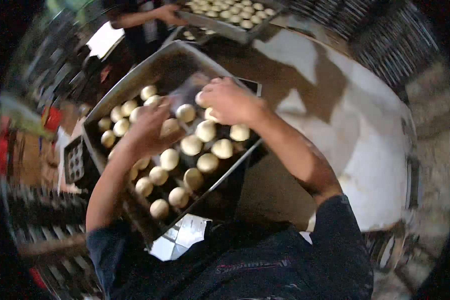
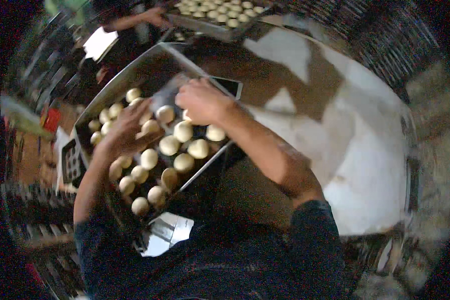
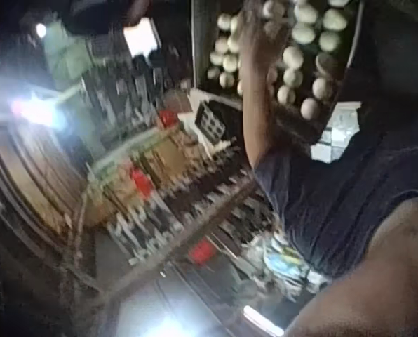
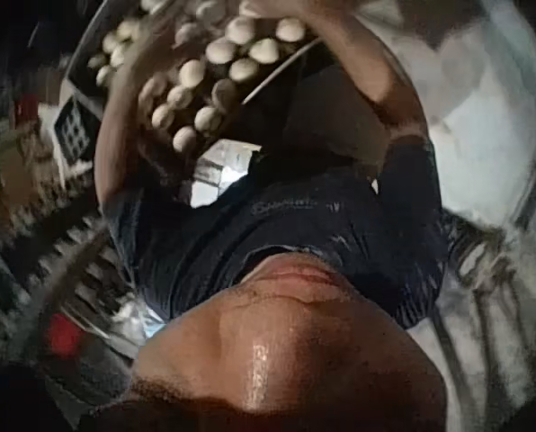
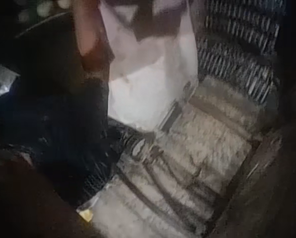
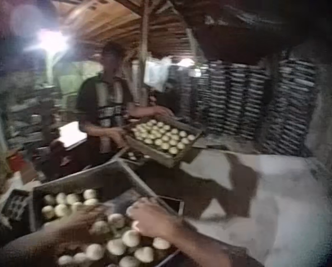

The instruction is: Shaping dough into small rolls and placing them onto greased baking trays in a commercial bakery setting.

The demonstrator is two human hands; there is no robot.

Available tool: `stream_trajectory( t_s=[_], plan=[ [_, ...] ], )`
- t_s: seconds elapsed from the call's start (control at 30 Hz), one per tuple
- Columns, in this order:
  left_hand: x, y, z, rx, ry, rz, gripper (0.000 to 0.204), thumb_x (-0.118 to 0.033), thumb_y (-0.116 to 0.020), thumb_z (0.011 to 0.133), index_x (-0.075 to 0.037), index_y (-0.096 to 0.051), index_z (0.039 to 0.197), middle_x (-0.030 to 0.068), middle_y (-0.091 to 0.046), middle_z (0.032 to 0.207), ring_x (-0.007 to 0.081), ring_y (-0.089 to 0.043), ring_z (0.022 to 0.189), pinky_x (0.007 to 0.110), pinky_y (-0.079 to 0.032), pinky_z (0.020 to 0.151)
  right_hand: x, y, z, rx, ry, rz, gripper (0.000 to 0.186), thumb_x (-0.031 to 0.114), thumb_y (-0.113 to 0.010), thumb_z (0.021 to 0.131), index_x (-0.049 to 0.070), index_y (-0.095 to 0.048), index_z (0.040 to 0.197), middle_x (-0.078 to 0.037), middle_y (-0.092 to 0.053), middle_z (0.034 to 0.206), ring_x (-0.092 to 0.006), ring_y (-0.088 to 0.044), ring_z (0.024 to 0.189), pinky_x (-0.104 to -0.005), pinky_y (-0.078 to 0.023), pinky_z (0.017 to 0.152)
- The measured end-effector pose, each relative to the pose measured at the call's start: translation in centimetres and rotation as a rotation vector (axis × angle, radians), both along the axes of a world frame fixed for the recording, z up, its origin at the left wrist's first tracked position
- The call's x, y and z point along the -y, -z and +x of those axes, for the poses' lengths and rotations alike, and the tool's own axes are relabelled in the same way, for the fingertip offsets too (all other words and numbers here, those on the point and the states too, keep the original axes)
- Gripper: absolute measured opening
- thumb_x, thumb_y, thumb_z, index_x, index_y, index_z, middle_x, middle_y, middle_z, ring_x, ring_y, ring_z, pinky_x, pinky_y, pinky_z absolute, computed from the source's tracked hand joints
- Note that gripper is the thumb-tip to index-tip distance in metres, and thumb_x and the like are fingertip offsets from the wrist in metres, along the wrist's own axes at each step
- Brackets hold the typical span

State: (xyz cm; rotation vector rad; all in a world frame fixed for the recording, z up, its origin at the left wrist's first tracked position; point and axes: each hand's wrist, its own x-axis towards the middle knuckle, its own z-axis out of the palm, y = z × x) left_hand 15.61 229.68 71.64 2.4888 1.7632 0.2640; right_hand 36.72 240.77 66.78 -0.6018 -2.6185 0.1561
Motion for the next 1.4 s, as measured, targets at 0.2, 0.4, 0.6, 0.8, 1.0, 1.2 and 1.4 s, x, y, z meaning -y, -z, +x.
stream_trajectory(
  t_s=[0.2, 0.4, 0.6, 0.8, 1.0, 1.2, 1.4],
  plan=[
    [8.4, 0.6, -8.6, 0.394, -0.424, 0.261, 0.049, -0.005, -0.065, 0.08, 0.001, -0.047, 0.125, 0.0137, -0.049, 0.127, 0.0252, -0.046, 0.117, 0.034, -0.032, 0.102, 0.5, 1.4, 11.7, -0.683, 0.449, -0.237, 0.011, 0.013, -0.06, 0.084, 0.002, -0.06, 0.082, -0.012, -0.062, 0.078, -0.0194, -0.06, 0.07, -0.0315, -0.047, 0.062],
    [11.3, 5.7, -10.1, 0.577, -0.56, 0.299, 0.029, -0.012, -0.053, 0.09, 0.001, -0.053, 0.115, 0.0111, -0.05, 0.122, 0.0244, -0.041, 0.121, 0.037, -0.025, 0.105, 8.4, 25.6, 25.7, -0.209, 1.186, -0.562, 0.029, 0.025, -0.057, 0.088, 0.005, -0.055, 0.109, -0.021, -0.055, 0.103, -0.0296, -0.053, 0.101, -0.0417, -0.043, 0.088],
    [11.7, 6.1, -12.0, 0.504, -0.518, 0.271, 0.034, -0.017, -0.057, 0.086, -0.001, -0.052, 0.115, 0.0093, -0.049, 0.119, 0.0226, -0.043, 0.114, 0.037, -0.028, 0.102, 8.1, 37.1, 29.8, -0.059, 0.797, -0.477, 0.026, 0.014, -0.057, 0.084, -0.001, -0.056, 0.105, -0.021, -0.058, 0.1, -0.0305, -0.055, 0.098, -0.0404, -0.043, 0.088],
    [10.2, 5.2, -9.5, 0.646, -0.516, 0.296, 0.034, -0.017, -0.057, 0.086, 0.0, -0.052, 0.115, 0.0096, -0.049, 0.119, 0.0228, -0.044, 0.114, 0.037, -0.029, 0.102, -14.4, 28.6, 36.8, -0.726, 1.173, -0.448, 0.038, 0.017, -0.066, 0.075, 0.001, -0.058, 0.109, -0.015, -0.062, 0.099, -0.0302, -0.058, 0.092, -0.0381, -0.046, 0.083],
    [10.4, 2.9, -9.0, 0.601, -0.514, 0.353, 0.035, -0.017, -0.057, 0.086, 0.0, -0.052, 0.116, 0.0099, -0.05, 0.12, 0.023, -0.044, 0.114, 0.037, -0.029, 0.102, -17.3, 26.2, 33.4, -0.35, 1.165, -0.508, 0.026, 0.018, -0.063, 0.077, 0.004, -0.062, 0.098, -0.015, -0.06, 0.101, -0.0326, -0.054, 0.094, -0.0456, -0.045, 0.08],
    [9.8, 4.0, -9.2, 0.623, -0.62, 0.372, 0.035, -0.017, -0.057, 0.086, 0.0, -0.052, 0.116, 0.0102, -0.05, 0.12, 0.0231, -0.045, 0.114, 0.037, -0.03, 0.103, -13.6, 20.6, 22.5, -0.022, 0.788, -0.302, 0.022, 0.013, -0.054, 0.079, 0.003, -0.061, 0.097, -0.02, -0.061, 0.097, -0.0306, -0.053, 0.104, -0.045, -0.041, 0.091],
    [12.2, 3.0, -9.6, 0.55, -0.714, 0.368, 0.035, -0.016, -0.057, 0.086, 0.001, -0.052, 0.116, 0.0105, -0.051, 0.12, 0.0233, -0.045, 0.114, 0.037, -0.03, 0.103, -30.0, 31.8, 14.9, -0.377, 0.647, -0.062, 0.018, 0.012, -0.054, 0.082, 0.002, -0.06, 0.095, -0.018, -0.061, 0.091, -0.0318, -0.056, 0.091, -0.0468, -0.043, 0.084]
  ],
)
